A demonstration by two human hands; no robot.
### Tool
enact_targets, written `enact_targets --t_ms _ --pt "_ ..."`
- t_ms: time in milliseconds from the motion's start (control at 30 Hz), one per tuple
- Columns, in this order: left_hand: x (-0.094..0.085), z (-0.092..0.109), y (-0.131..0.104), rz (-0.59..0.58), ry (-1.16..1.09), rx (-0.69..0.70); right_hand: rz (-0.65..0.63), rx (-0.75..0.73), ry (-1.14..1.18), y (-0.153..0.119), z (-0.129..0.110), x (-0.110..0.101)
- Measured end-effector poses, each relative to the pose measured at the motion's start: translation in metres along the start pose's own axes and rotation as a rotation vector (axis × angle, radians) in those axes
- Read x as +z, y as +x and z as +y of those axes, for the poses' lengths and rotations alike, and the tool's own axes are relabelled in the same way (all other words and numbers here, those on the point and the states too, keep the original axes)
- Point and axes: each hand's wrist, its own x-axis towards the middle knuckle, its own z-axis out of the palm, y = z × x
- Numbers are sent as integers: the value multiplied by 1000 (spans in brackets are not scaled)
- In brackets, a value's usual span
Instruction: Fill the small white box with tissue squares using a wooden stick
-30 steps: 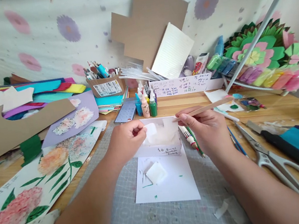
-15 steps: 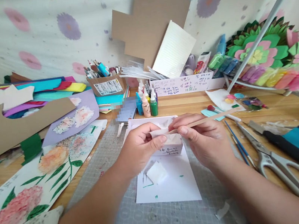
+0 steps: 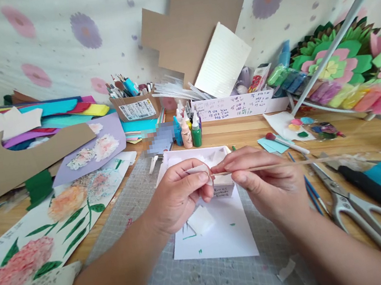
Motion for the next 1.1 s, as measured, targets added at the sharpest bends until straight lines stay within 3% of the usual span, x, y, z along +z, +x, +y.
enact_targets --t_ms 1100 --pt "-1 -2 0 -19 -41 -22 -24 -36 0 1 -2 -1"
